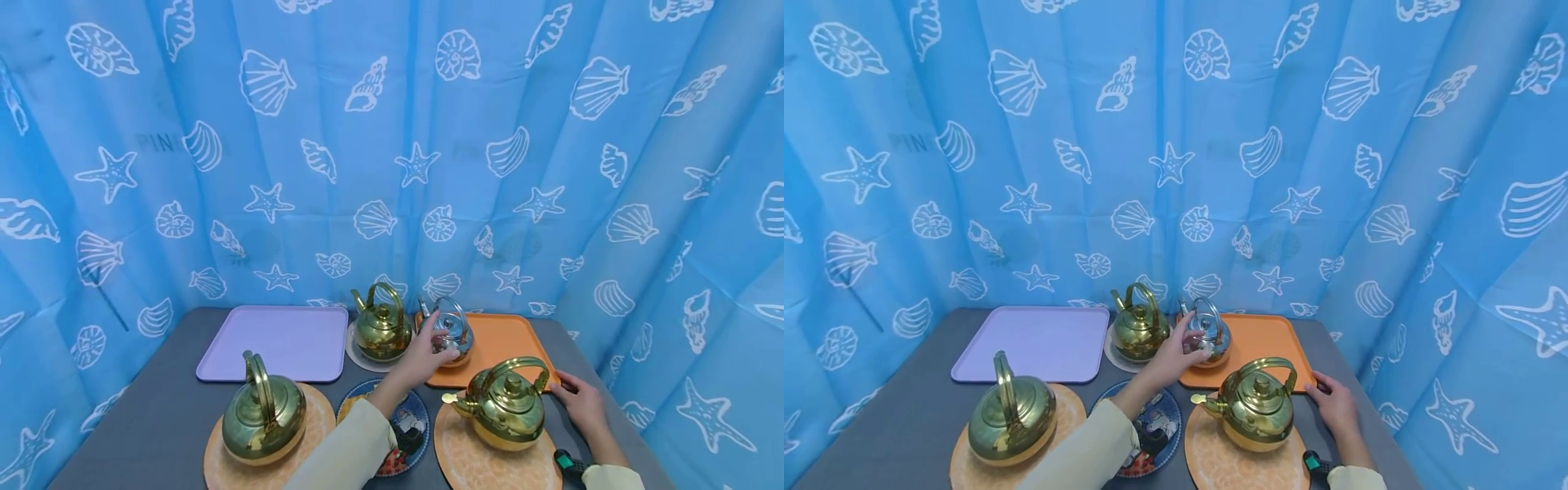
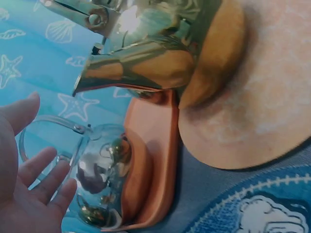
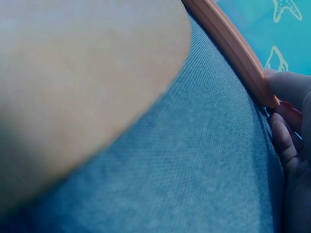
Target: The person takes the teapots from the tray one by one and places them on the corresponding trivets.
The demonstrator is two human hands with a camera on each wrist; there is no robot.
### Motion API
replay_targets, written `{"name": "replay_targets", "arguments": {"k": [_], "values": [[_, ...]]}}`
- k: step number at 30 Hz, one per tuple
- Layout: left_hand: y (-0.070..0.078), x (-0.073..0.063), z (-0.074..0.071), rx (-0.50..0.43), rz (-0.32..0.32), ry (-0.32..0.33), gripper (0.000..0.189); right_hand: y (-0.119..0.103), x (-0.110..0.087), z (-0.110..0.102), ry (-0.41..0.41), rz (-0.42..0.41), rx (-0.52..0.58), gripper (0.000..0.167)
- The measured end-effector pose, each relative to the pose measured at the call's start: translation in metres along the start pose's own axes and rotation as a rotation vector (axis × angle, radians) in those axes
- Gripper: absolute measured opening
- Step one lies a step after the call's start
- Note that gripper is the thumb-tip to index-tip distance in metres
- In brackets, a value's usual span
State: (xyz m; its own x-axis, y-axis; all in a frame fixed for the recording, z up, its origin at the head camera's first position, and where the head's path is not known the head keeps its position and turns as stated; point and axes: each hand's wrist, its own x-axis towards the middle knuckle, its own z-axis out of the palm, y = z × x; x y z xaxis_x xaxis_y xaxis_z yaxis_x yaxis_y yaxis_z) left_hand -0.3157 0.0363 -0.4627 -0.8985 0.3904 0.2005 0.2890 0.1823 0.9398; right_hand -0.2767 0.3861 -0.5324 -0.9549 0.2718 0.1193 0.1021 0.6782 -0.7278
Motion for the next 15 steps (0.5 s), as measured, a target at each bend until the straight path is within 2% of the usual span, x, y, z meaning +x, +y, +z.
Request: {"name": "replay_targets", "arguments": {"k": [5,8,15], "values": [[0.006,0.006,0.001,0.010,-0.013,-0.039,0.081,-0.001,0.001,-0.002,-0.007,0.026,-0.009,0.064],[0.010,0.010,0.001,-0.028,-0.026,-0.059,0.080,0.000,0.002,-0.002,-0.010,0.022,-0.019,0.065],[0.019,0.019,0.002,-0.134,-0.008,-0.089,0.080,0.001,0.002,0.000,0.003,0.011,-0.025,0.061]]}}
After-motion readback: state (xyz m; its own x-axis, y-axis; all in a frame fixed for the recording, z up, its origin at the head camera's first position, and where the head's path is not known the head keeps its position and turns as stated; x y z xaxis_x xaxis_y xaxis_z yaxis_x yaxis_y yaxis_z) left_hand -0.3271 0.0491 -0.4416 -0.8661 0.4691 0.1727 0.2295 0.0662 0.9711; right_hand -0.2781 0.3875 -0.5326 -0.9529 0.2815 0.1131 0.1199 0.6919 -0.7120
